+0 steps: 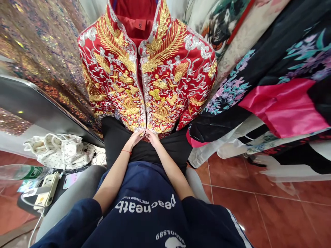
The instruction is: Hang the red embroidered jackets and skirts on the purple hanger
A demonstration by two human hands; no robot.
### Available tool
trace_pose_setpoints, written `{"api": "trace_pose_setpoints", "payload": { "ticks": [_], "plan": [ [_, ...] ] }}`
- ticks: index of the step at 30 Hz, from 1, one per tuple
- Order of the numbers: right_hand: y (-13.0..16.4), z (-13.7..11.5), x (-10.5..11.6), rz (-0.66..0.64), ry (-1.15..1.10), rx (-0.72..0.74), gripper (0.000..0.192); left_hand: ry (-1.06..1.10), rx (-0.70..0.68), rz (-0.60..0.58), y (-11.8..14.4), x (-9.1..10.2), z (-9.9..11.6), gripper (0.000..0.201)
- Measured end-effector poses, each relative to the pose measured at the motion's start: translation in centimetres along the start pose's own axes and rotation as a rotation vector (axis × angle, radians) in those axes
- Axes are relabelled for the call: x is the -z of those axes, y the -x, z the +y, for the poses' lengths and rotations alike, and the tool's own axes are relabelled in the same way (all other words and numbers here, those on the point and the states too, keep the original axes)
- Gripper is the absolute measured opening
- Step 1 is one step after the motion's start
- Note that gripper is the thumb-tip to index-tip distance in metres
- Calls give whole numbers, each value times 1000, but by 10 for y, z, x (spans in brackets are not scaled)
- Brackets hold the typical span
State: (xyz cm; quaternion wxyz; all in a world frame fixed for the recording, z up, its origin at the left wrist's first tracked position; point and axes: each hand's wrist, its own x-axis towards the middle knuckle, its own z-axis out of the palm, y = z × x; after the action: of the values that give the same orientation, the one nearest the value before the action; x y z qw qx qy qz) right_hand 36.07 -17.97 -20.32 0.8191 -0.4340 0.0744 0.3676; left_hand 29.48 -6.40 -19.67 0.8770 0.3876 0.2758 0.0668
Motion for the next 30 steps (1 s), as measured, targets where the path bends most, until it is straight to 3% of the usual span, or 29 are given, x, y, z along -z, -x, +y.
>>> {"api": "trace_pose_setpoints", "payload": {
  "ticks": [14, 30],
  "plan": [
    [-3, 3, 2, -29, 93, -81, 14, 25, -3, 22, 3, -4, 3, 24],
    [1, 3, 1, -66, 84, -73, 17, -9, 76, -14, 0, 0, 4, 14]
  ]
}}
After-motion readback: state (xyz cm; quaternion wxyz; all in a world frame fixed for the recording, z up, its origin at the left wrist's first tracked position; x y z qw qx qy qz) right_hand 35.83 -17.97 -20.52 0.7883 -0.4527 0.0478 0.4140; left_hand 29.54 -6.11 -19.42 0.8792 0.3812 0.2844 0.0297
